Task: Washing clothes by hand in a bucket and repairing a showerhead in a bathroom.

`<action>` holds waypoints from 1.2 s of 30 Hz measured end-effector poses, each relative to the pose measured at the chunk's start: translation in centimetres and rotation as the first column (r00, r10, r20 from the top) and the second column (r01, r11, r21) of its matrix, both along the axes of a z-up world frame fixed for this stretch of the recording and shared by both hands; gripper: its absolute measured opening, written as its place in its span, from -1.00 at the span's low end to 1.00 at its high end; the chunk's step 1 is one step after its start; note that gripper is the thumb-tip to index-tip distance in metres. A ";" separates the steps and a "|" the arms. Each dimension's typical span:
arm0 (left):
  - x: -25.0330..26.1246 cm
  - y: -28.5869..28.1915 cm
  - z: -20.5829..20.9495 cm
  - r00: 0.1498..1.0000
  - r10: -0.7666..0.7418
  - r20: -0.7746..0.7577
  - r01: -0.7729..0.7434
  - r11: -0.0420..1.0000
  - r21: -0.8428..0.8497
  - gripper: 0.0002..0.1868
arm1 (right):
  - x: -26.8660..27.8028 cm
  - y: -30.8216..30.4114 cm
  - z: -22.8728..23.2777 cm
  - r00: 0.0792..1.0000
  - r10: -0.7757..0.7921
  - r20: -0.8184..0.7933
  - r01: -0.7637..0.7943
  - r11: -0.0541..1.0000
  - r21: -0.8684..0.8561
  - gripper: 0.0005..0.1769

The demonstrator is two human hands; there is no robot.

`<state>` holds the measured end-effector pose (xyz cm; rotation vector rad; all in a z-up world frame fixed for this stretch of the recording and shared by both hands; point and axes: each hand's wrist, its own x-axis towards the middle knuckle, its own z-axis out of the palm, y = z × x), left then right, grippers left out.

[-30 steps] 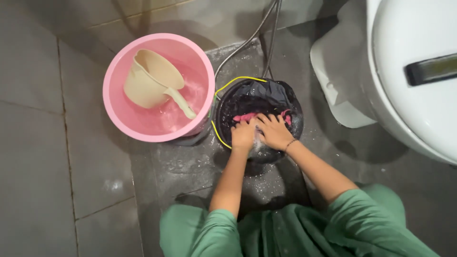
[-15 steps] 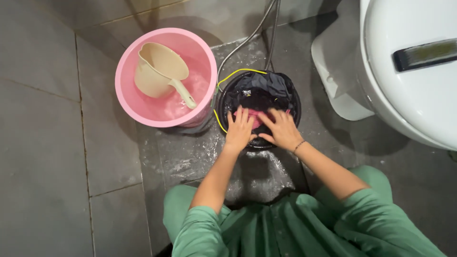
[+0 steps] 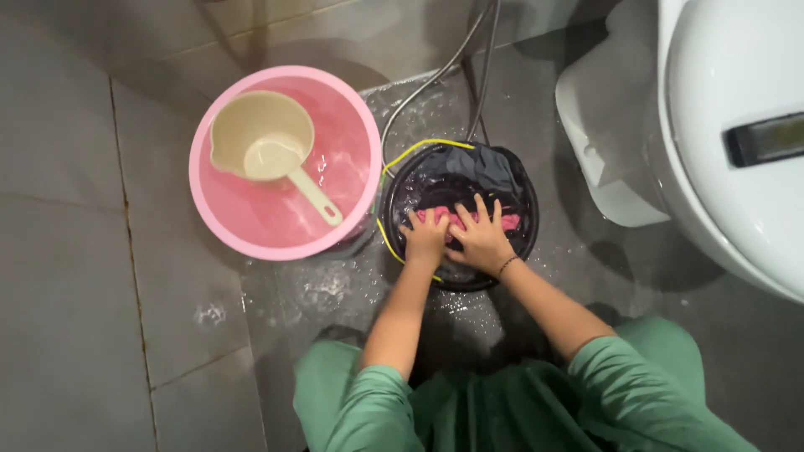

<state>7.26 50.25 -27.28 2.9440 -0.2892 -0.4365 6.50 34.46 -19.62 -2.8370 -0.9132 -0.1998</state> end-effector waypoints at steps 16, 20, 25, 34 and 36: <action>3.7 0.5 2.0 0.990 0.010 -0.141 -0.037 0.982 -0.187 0.09 | 9.3 0.3 -5.9 0.975 -0.064 -0.211 0.081 0.994 0.072 -0.67; 3.0 -0.4 6.6 0.976 0.136 -0.173 -0.177 0.952 -0.248 0.32 | 11.4 0.3 -7.3 0.882 -0.150 -0.447 0.213 0.972 0.094 -0.63; 4.0 -2.4 7.5 0.889 0.212 -0.406 -0.351 0.885 -0.307 0.50 | 12.4 0.2 -5.4 0.752 -0.178 -0.635 0.355 0.921 0.163 -0.59; 3.7 -5.9 0.0 0.925 0.358 0.127 -0.357 0.934 -0.033 -0.16 | 9.1 -1.3 3.5 0.913 -0.387 -0.128 0.407 0.880 0.246 -0.55; 3.1 -5.4 2.3 0.921 0.368 -0.128 -0.368 0.929 0.024 -0.22 | 9.9 -2.7 1.8 0.818 -0.565 0.103 0.544 0.820 0.177 -0.07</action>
